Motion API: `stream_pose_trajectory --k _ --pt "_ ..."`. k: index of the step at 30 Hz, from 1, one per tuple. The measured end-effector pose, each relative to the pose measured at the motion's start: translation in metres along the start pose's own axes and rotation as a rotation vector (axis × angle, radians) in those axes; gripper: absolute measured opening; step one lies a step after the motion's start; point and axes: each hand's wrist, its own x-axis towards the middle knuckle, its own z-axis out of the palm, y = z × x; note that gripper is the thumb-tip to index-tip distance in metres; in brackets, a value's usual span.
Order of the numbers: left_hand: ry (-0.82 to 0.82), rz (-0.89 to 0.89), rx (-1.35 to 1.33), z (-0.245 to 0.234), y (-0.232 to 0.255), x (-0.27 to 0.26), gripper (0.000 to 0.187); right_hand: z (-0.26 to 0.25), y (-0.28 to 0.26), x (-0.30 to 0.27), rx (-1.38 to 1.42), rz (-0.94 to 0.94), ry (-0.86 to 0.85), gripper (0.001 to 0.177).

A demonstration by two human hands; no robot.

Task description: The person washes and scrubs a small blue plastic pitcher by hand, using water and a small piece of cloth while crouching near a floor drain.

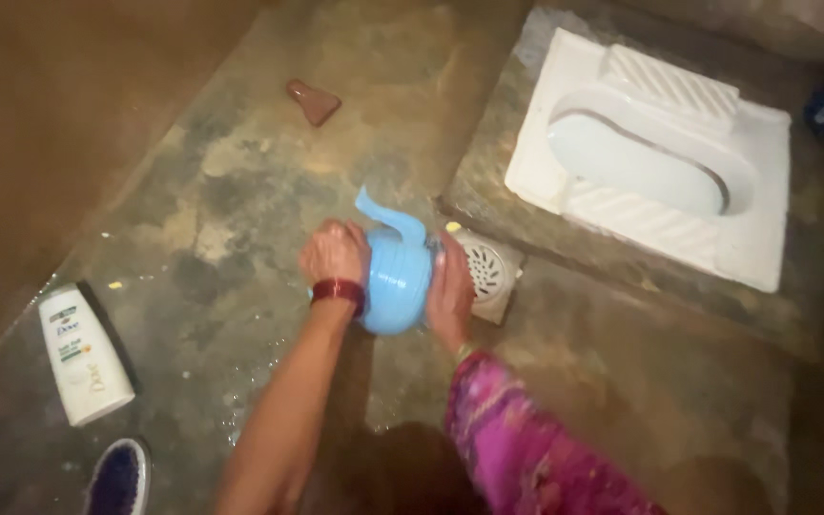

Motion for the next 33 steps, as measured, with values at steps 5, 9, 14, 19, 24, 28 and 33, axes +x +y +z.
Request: stream_pose_trajectory --k 5,9,14,19,24,28,33 --pt "0.034 -0.106 0.006 -0.003 -0.014 -0.006 0.033 0.025 0.048 0.089 -0.057 0.243 -0.528 0.034" --pt "-0.061 -0.224 -0.015 0.002 -0.045 -0.012 0.035 0.009 -0.041 0.025 -0.153 -0.027 -0.239 0.033" --pt "-0.133 -0.342 -0.031 0.024 -0.086 -0.022 0.037 -0.024 -0.132 -0.037 -0.227 -0.355 -0.257 0.054" --pt "-0.043 -0.327 -0.144 0.040 -0.106 -0.051 0.039 0.022 -0.091 0.010 -0.264 -0.030 -0.391 0.037" --pt "0.107 -0.390 -0.156 0.020 -0.080 -0.049 0.036 0.083 0.000 0.091 -0.428 0.088 -0.676 0.033" --pt "0.192 -0.292 -0.223 -0.013 -0.049 -0.048 0.032 0.059 -0.004 0.049 -0.213 0.043 -0.382 0.036" --pt "0.083 -0.261 -0.262 -0.025 -0.048 -0.045 0.033 0.010 -0.107 -0.038 -0.056 -0.251 -0.153 0.044"
